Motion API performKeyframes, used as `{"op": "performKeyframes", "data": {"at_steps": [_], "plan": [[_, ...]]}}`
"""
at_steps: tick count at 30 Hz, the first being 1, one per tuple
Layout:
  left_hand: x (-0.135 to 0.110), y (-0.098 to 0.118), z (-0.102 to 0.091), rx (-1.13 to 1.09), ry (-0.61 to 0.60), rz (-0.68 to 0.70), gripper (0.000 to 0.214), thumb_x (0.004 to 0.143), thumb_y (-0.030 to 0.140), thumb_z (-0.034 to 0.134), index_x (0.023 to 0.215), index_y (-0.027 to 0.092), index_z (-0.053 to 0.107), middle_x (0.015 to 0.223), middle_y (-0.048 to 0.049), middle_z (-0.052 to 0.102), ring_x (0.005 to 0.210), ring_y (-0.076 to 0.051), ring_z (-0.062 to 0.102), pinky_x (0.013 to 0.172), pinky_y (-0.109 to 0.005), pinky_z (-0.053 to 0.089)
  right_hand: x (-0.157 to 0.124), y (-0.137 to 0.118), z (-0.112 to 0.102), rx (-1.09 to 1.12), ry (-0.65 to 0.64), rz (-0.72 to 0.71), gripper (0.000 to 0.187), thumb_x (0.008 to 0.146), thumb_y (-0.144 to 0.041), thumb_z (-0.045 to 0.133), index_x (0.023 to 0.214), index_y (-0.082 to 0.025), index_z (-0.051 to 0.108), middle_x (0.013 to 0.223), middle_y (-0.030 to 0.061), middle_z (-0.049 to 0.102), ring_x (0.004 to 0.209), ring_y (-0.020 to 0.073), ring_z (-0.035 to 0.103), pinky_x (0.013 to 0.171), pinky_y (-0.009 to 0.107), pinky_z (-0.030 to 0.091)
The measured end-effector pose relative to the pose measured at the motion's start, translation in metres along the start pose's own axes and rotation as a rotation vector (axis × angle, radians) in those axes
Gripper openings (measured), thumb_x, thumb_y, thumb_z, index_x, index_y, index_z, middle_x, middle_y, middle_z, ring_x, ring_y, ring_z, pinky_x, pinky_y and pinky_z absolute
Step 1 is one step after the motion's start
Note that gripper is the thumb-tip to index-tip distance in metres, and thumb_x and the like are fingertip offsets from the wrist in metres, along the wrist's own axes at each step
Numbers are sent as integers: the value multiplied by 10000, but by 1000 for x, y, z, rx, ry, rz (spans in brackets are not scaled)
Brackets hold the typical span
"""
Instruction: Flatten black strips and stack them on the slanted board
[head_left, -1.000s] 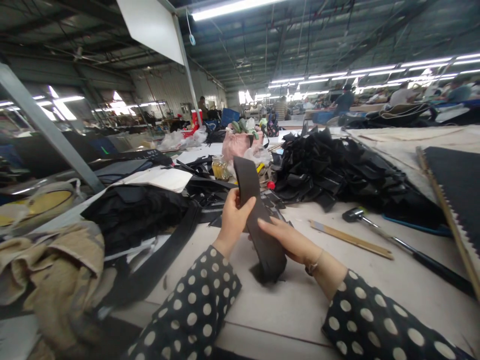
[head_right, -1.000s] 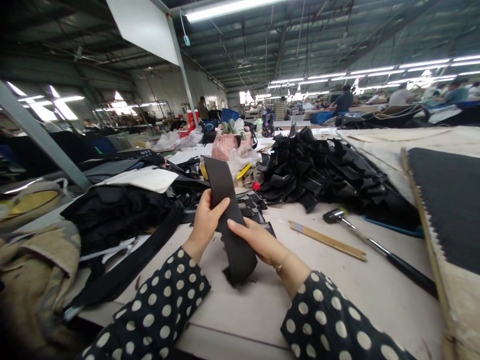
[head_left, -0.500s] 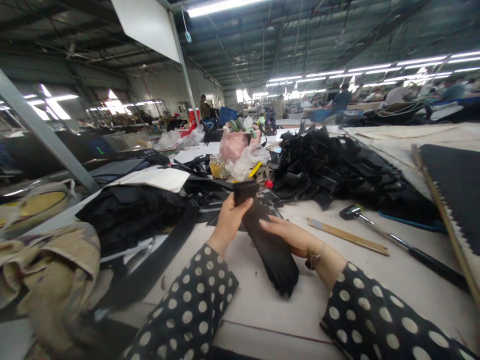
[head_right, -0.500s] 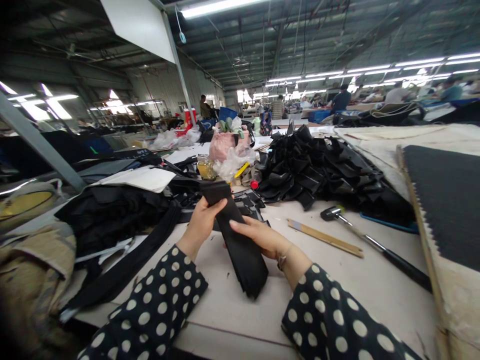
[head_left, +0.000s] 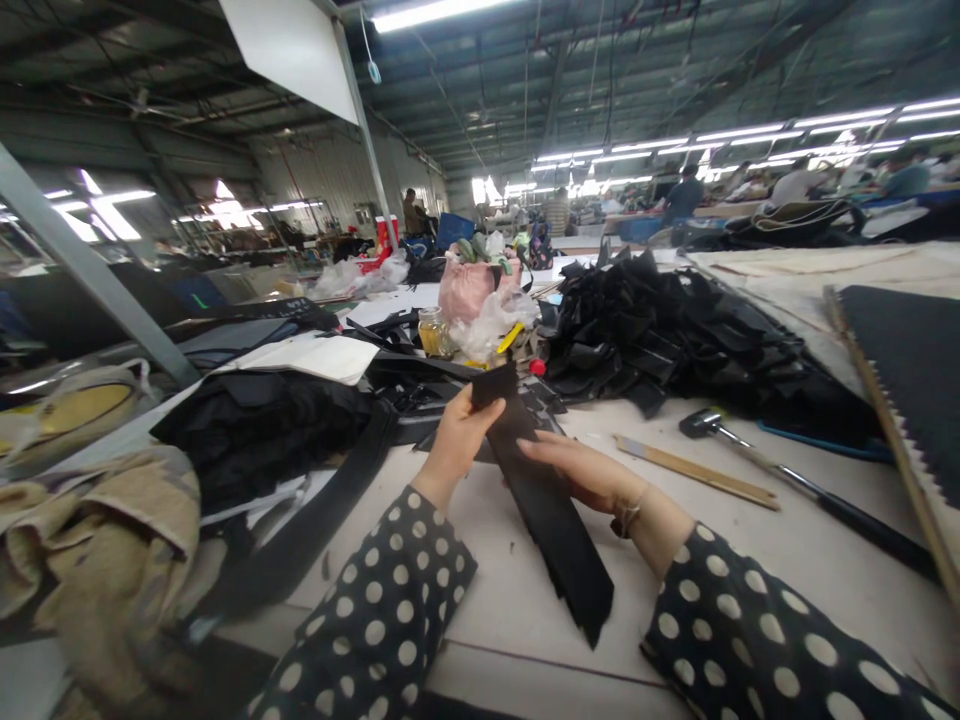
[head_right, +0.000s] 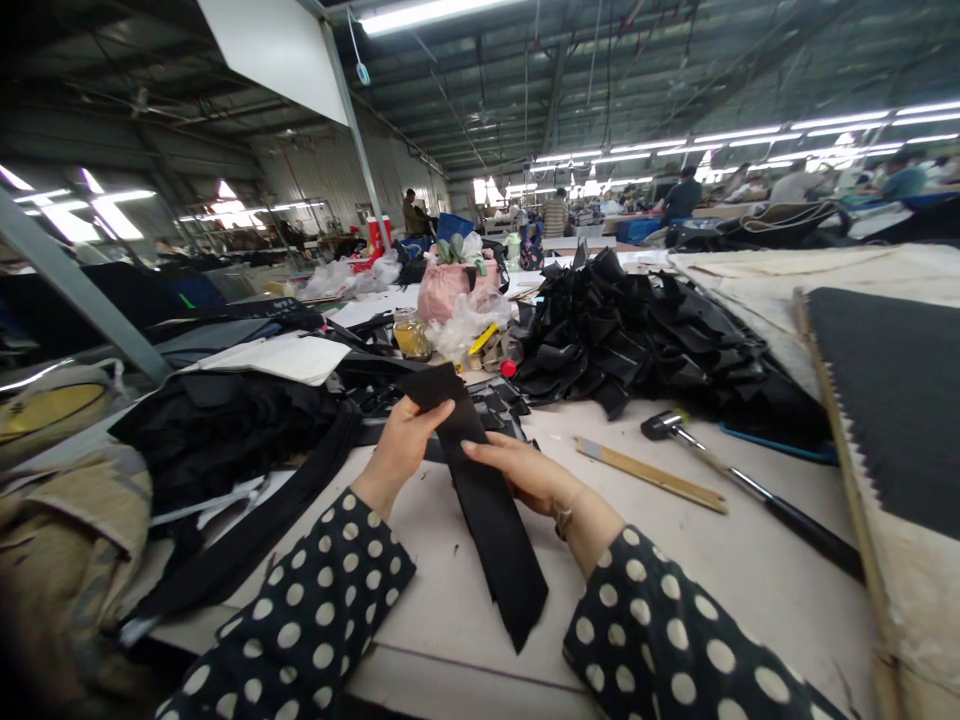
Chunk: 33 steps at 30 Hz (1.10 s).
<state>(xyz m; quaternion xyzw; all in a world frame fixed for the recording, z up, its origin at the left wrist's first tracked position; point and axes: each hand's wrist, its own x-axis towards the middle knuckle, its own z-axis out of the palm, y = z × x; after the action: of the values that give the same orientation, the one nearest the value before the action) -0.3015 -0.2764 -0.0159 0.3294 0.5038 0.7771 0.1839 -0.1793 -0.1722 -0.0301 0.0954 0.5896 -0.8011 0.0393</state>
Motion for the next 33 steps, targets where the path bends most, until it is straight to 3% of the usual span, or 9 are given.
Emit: {"op": "performKeyframes", "data": {"at_steps": [3,7,9,13,16,20,26,29,33], "plan": [[-1,1,-1,-40,-41,-133,300,657,273,677,934,174,621,925,-31,662,850,-179,595,774,-296,466,2,1,2,-11,52,13,329,694,-319,626,988,-183,569,725,19,640,657,157,603,621,305,474],[-1,5,-3,-161,-137,-399,310,706,366,617,919,142,627,881,-82,673,801,-207,619,726,-330,486,5,2,2,-129,102,-155,364,620,-144,621,980,-193,597,772,-27,643,771,144,578,754,296,443],[-2,5,-2,-103,-148,-309,273,691,295,641,922,148,630,895,-67,672,825,-198,612,756,-316,477,5,2,1,-119,86,-158,396,605,-121,611,993,-199,592,791,-32,644,784,141,573,756,289,436],[-2,-1,0,89,-88,-36,293,643,202,684,931,176,636,965,-25,656,904,-177,577,828,-270,441,2,1,0,34,13,6,353,682,-262,614,1024,-195,559,794,13,648,690,143,590,659,293,454],[-2,-1,0,29,-93,-141,320,645,236,685,953,173,622,967,-40,657,879,-190,591,805,-298,456,2,1,1,17,49,3,340,676,-265,622,1001,-179,575,761,16,646,654,137,584,620,275,450],[-3,3,-1,-115,-197,-370,317,691,303,640,964,144,616,911,-90,670,820,-214,617,774,-355,472,3,1,1,-62,70,-124,384,611,-149,627,992,-185,595,829,-12,650,761,132,577,726,271,439],[-2,-3,-1,104,-116,-44,279,665,244,668,932,165,645,971,-51,655,914,-200,580,845,-311,436,1,0,-2,26,3,1,363,653,-229,625,1010,-188,570,771,7,642,670,137,586,660,292,460],[-2,-2,-2,24,-105,-156,325,654,250,680,964,176,621,961,-51,656,850,-190,603,787,-320,461,3,1,-3,-6,33,-26,361,632,-188,620,990,-176,576,745,-1,641,671,134,583,650,278,454],[-4,-1,-3,-33,-246,-317,311,673,278,666,956,154,632,931,-83,668,834,-212,616,773,-348,469,5,2,-4,-77,79,-105,391,586,-93,591,969,-176,589,761,-23,640,737,121,575,697,248,437]]}}
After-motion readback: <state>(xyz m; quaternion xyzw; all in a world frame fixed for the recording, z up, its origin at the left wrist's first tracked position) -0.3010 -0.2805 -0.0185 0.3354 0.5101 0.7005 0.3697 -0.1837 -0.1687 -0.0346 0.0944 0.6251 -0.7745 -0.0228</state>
